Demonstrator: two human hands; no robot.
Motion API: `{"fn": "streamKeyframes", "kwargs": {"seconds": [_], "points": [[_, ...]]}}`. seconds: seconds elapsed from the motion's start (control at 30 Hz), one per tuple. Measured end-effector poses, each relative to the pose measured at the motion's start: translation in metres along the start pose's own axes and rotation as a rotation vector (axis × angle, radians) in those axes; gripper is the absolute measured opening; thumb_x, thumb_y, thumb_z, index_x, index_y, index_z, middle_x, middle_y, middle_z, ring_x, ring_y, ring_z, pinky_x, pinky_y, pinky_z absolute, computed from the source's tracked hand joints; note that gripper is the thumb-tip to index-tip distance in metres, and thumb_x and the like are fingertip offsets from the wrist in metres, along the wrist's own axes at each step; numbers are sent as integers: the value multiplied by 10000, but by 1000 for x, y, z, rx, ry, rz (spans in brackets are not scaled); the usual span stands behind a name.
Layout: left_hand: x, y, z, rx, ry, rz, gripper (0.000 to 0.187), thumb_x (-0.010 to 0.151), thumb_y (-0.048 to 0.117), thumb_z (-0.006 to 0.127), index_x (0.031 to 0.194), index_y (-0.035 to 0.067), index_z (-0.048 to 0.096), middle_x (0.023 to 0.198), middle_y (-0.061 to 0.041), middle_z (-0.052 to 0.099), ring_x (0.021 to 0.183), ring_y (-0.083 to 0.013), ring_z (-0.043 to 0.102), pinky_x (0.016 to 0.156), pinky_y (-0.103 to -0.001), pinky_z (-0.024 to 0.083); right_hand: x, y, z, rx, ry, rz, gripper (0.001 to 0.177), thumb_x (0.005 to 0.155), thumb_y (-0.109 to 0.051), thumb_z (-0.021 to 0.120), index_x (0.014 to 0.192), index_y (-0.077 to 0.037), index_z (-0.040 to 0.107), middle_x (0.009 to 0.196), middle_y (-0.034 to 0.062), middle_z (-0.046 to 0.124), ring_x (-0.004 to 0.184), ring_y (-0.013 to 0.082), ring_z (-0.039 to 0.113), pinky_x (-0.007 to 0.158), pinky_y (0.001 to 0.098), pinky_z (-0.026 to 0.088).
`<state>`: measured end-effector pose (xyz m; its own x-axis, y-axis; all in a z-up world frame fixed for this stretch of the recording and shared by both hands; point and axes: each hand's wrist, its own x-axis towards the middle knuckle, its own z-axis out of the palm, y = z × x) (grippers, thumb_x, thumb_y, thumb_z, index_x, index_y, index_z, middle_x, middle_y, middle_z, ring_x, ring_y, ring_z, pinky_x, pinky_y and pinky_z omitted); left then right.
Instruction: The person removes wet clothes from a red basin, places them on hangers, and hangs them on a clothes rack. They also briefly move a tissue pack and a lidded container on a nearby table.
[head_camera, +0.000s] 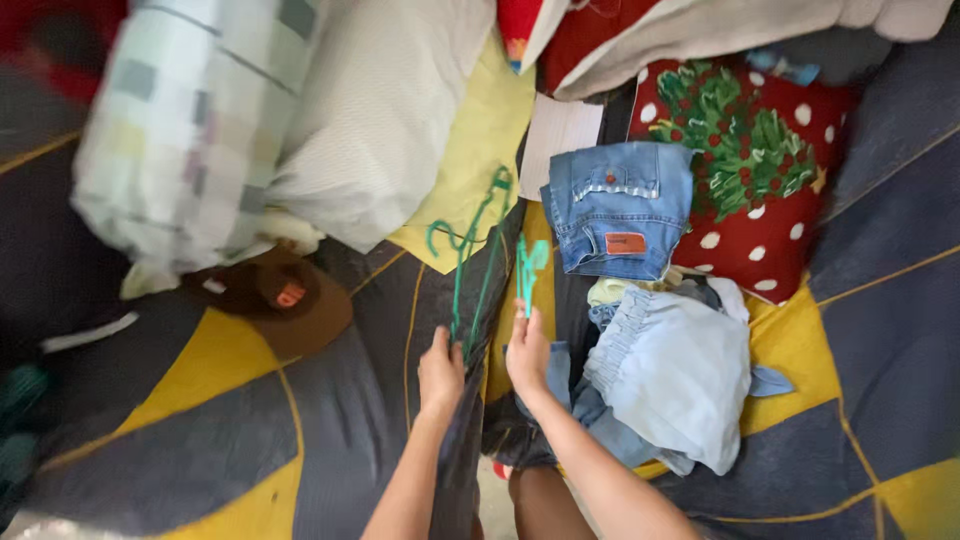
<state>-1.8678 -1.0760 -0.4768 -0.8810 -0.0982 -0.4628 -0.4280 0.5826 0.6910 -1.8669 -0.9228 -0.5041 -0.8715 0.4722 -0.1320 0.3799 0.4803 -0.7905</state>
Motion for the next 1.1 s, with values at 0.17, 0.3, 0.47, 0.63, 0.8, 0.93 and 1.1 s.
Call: {"fn": "streamKeyframes", "kwargs": {"seconds": [0.17, 0.3, 0.47, 0.63, 0.8, 0.93, 1.1], "points": [[-96, 85, -52, -98, 142, -34, 122, 968, 155, 595, 1005, 48, 550, 810, -295, 658, 844, -527, 618, 666, -574, 462, -22, -92, -51, 189, -11, -378, 382, 1139, -193, 434, 1465, 3, 477, 1284, 252, 617, 1148, 382, 608, 951, 448, 476], [-145, 137, -79, -221, 286, 146, 162, 918, 52, 542, 1080, 35, 547, 957, -294, 660, 944, -503, 624, 726, -541, 497, -35, -168, -66, 422, -323, -220, 369, 1096, -229, 438, 1405, -48, 525, 999, 120, 644, 881, 269, 628, 825, 399, 528], [-209, 141, -104, -247, 339, 168, 250, 944, 75, 559, 1178, 9, 617, 1122, -249, 703, 1078, -432, 648, 868, -477, 528, -87, -229, -112, 447, -416, -282, 338, 1123, -222, 485, 1392, -52, 599, 973, 173, 614, 876, 349, 579, 774, 460, 483], [-271, 108, -136, -750, 440, 146, 478, 1051, 349, 547, 1392, 14, 529, 1342, -140, 597, 1273, -246, 575, 1064, -374, 450, -141, -266, -151, 334, -399, -655, 262, 1132, -231, 473, 1260, -41, 602, 1153, 178, 717, 1086, 359, 697, 895, 424, 532], [-340, 88, -171, -564, 854, 116, 619, 967, 401, 689, 1425, 34, 492, 1216, -197, 650, 1143, -306, 650, 971, -415, 487, -258, -261, -172, 138, -666, -995, 385, 966, -206, 607, 1306, -27, 579, 1144, 198, 689, 1009, 412, 633, 825, 470, 457], [-415, 58, -203, -990, 1093, -132, 535, 970, 444, 641, 1381, 102, 633, 902, -184, 696, 764, -271, 651, 695, -461, 515, -361, -246, -201, 354, -856, -1387, 474, 906, -113, 596, 1357, 16, 525, 1321, 268, 563, 1223, 442, 528, 917, 489, 406], [-579, -17, -216, -762, 1402, -264, 478, 950, 526, 670, 1037, 65, 765, 811, -147, 704, 651, -217, 664, 556, -436, 551, -455, -286, -235, 304, -940, -1484, 331, 1004, -224, 665, 1324, -162, 610, 1351, 90, 628, 1327, 293, 547, 1104, 471, 393]]}}
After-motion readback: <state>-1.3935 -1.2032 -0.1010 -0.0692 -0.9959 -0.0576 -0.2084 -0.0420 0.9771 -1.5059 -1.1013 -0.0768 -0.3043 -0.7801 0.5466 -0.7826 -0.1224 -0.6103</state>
